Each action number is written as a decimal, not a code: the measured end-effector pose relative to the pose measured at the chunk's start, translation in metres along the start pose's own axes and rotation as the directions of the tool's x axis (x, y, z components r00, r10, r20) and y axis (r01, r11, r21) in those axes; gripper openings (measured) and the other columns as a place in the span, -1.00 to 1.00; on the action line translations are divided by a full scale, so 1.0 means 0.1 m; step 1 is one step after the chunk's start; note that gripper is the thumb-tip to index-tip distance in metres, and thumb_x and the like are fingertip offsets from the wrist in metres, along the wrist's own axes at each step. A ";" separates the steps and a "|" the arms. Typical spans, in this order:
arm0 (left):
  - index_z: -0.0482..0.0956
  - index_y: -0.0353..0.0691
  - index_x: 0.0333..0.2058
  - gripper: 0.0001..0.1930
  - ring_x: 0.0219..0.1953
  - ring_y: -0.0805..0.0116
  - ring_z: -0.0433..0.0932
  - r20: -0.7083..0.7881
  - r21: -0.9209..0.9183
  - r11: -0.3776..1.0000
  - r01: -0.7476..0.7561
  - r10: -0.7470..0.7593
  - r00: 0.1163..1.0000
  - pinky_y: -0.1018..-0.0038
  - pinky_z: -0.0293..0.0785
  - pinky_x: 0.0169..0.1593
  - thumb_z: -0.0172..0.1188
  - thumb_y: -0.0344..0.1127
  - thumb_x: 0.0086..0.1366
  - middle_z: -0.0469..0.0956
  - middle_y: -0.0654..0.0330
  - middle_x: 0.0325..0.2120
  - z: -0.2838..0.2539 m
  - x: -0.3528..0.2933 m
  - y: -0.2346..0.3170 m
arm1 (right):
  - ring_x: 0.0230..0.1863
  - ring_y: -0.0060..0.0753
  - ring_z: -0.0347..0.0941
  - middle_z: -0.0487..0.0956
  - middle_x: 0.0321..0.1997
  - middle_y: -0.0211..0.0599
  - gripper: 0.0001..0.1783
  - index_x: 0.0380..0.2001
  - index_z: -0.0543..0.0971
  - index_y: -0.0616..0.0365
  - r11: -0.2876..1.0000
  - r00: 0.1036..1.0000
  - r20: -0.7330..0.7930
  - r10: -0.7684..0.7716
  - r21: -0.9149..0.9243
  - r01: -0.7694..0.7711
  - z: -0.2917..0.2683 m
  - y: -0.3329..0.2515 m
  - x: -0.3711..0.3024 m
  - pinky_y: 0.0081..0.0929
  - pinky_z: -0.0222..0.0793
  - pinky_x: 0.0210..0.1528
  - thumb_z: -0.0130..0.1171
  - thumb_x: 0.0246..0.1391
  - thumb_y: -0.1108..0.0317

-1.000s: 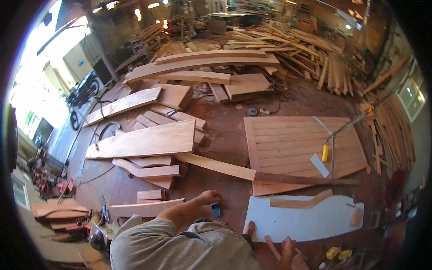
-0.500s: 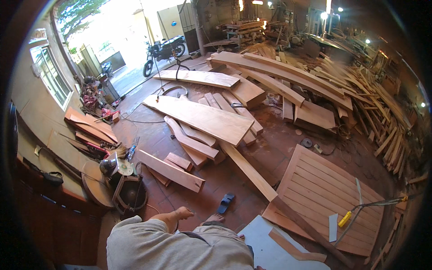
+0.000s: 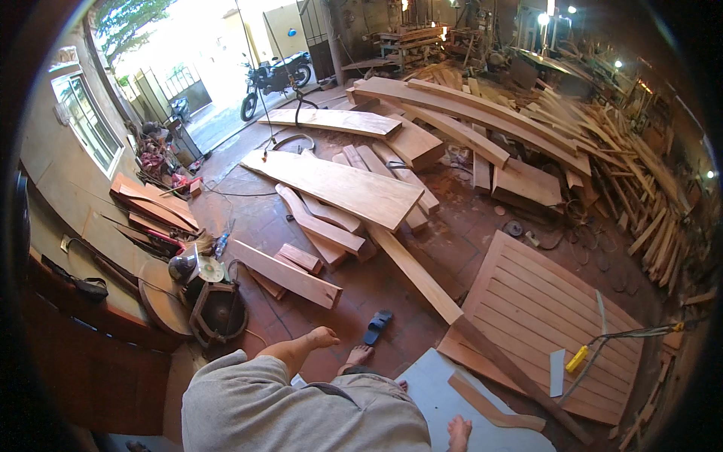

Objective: The person sorts through a large pile of wooden planks and scraps in a workshop, picking up pieces, inspecting them, and stacking them. They also use a bandsaw to cut a plank and move several pieces around the floor.

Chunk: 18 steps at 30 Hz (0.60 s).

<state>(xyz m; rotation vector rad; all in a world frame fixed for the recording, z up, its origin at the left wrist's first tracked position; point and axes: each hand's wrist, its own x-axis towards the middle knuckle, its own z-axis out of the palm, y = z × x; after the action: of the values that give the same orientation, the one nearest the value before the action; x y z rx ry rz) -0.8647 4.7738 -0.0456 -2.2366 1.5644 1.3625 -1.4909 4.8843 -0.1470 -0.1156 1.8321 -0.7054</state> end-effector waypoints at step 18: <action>0.65 -0.23 0.04 -0.43 -0.10 0.20 0.63 0.119 -0.115 0.987 0.113 -0.099 0.988 0.40 0.54 -0.01 0.30 0.08 0.21 0.66 0.07 -0.07 -0.11 -0.10 0.36 | -0.39 -0.15 0.56 0.52 -0.25 -0.08 -0.57 -0.10 0.25 0.27 0.968 0.950 0.257 -0.175 -0.134 0.214 -0.21 0.81 -0.27 -0.30 0.46 -0.49 0.20 0.07 0.34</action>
<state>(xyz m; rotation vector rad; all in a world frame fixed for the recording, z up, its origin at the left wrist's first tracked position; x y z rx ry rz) -0.8873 4.7583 -0.0186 -2.2289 1.3410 1.5623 -1.4788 4.9701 -0.1619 -0.4759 1.6510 -0.6480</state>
